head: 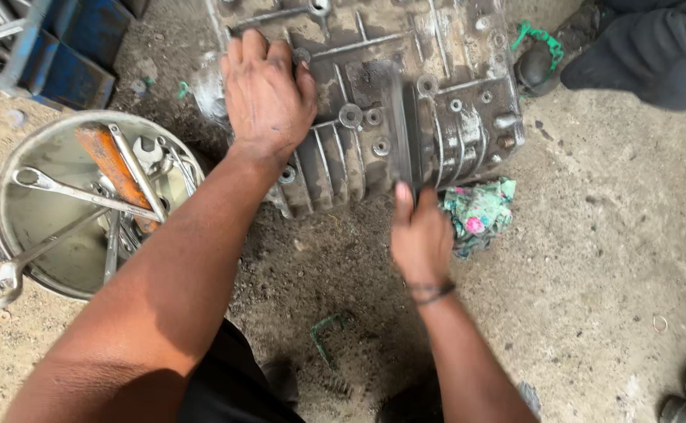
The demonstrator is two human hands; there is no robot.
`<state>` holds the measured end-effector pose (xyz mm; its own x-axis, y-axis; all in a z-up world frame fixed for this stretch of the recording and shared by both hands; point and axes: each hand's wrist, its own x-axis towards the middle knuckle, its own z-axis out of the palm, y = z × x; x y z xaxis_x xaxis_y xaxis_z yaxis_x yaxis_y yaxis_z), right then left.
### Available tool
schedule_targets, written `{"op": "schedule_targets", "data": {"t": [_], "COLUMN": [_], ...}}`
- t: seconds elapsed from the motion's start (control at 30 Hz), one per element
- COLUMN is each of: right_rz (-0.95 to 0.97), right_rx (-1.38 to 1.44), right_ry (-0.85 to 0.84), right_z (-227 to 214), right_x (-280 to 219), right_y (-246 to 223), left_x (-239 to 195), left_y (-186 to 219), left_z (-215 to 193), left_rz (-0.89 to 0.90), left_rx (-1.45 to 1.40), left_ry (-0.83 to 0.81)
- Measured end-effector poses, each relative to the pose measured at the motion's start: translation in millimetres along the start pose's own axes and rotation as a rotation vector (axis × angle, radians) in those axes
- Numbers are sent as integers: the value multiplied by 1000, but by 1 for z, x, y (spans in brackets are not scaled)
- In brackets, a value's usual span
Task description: The person scrubs the surface of a metal engine block using a wire brush and then a scraper. They hold the block steady with one hand while cleaning with the other. A second person is present and also works on the engine block.
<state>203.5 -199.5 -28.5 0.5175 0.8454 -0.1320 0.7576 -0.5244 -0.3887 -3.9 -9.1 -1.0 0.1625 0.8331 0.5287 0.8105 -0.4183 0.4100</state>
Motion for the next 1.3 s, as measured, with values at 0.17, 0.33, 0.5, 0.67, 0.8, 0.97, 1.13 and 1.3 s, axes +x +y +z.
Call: {"op": "schedule_targets", "data": {"t": [0.17,0.33,0.5,0.67,0.8,0.97,1.13,1.3], "right_rz": [-95,-163,-37,-127,-141,-118,-56,-52], "right_rx": [-127,-173,-173,-268,-188,-227,-169,-122], "right_ry": [96,193,-1,113,100,-59,-74,-17], "right_z": [2,14,2,6,-3,-27,-10,31], "right_x": [-1,-52,11,2,-53,18,-5,-65], "right_y": [6,51,14,21,37,-12,14,86], "left_x": [-4,1,1,1,4,-1,1,0], "left_y": [1,-2,-4,-6,-2,-4,-10,-7], "left_z": [4,1,8,9,8,12,10,7], "left_rz": [0,-29,0,-30,1,-23,-1,8], "left_rx": [-24,-51,6,-30,2,-10,-51,-71], "left_ry": [-31,-92,-22,-21,1,1,3,41]}}
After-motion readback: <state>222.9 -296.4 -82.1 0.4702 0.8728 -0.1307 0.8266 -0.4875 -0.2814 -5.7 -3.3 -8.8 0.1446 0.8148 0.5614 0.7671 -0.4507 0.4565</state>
